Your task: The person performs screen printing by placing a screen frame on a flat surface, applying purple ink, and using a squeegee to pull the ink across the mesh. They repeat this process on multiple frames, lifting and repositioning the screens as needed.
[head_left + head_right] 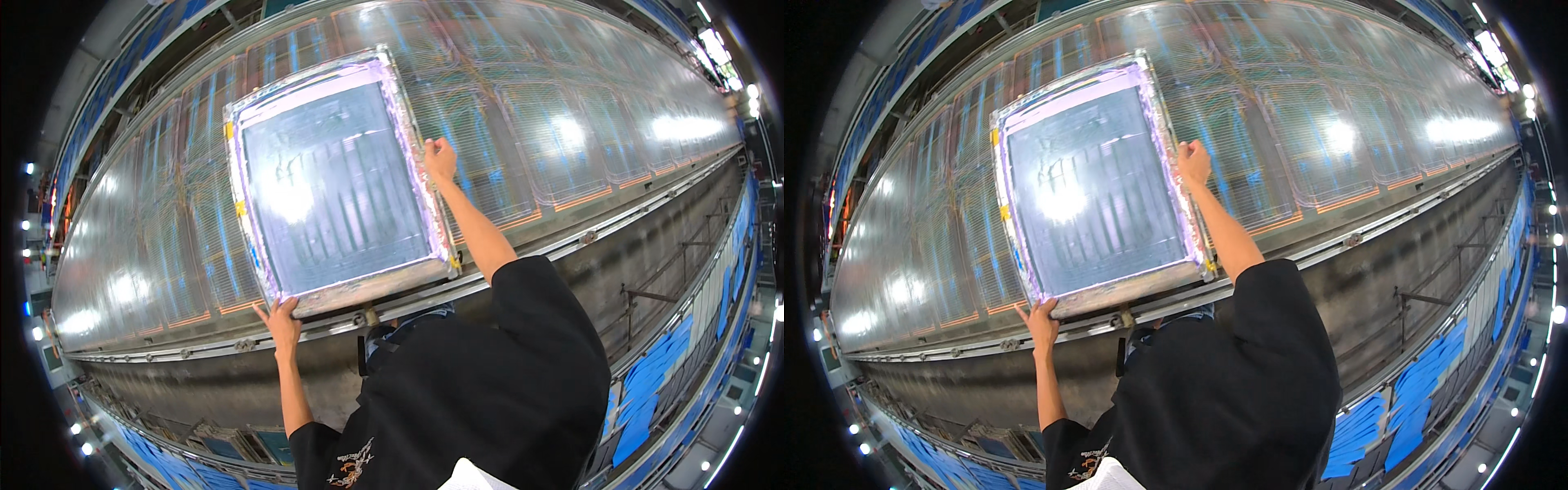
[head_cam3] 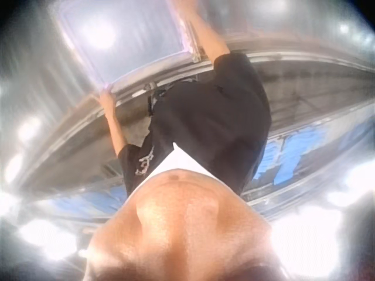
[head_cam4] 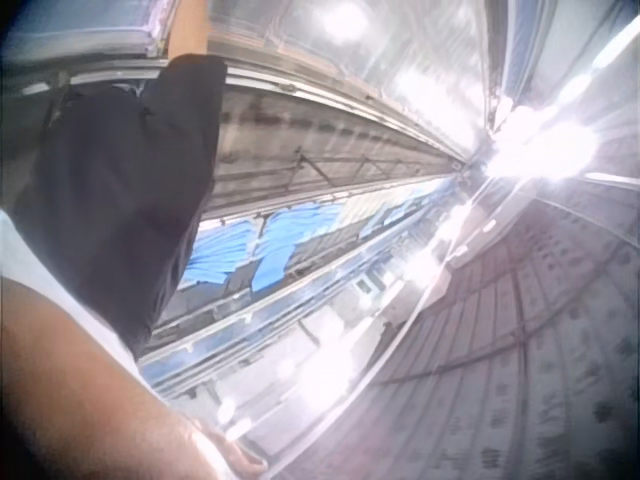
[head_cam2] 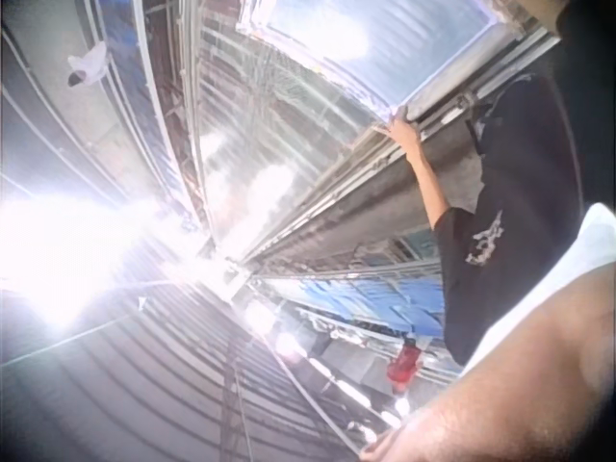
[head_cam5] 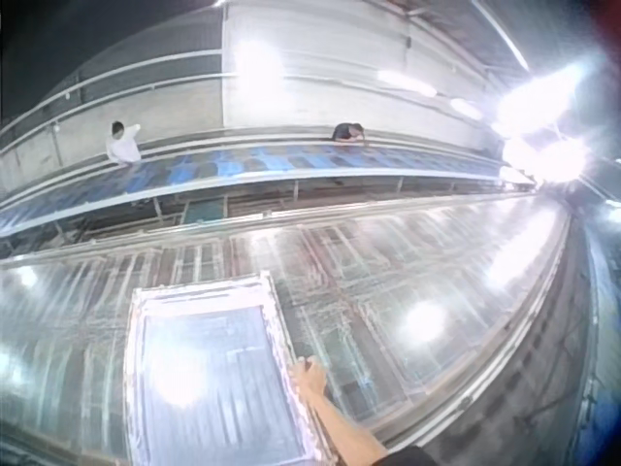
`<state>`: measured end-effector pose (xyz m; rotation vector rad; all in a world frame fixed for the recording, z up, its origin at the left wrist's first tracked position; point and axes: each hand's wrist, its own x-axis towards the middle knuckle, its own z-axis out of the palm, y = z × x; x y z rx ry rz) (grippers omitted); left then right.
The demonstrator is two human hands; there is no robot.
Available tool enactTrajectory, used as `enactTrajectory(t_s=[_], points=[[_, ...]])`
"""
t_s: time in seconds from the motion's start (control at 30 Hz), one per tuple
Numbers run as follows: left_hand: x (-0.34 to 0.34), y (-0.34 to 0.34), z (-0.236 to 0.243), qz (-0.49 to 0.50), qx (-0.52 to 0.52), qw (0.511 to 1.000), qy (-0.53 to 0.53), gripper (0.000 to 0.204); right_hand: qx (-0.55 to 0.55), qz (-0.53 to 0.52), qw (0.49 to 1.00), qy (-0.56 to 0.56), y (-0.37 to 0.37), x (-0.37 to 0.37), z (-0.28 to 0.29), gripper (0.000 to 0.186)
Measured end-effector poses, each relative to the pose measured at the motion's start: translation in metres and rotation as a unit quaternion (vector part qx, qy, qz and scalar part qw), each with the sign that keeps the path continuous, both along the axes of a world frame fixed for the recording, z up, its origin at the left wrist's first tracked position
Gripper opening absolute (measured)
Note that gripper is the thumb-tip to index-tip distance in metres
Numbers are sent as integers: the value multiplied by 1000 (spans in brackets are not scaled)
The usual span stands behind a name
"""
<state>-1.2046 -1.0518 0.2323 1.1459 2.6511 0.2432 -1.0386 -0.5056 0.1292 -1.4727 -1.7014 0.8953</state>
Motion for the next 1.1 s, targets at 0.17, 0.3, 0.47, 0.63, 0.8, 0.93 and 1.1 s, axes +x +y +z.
enactTrajectory(t_s=[0.17,0.3,0.47,0.63,0.8,0.93,1.1], points=[[-17,-8,4,-36,0,999,-10,53,9,-6,998,-57,-8,-14,-5,38],[-28,-15,4,-52,-6,998,-24,54,-28,35,994,-101,-13,-14,-11,36],[-52,5,5,-87,-62,992,-71,51,9,88,951,-297,0,-4,-1,36],[-72,-5,1,-99,-81,988,-87,47,-29,401,899,-174,-118,16,127,73],[-65,7,11,-94,-54,985,-133,47,31,485,809,-332,-232,106,101,55],[-48,10,42,-108,16,991,-75,54,67,399,874,-270,-261,120,84,58],[-44,-12,11,-91,-13,992,-84,59,72,449,842,-290,-264,109,80,49]])
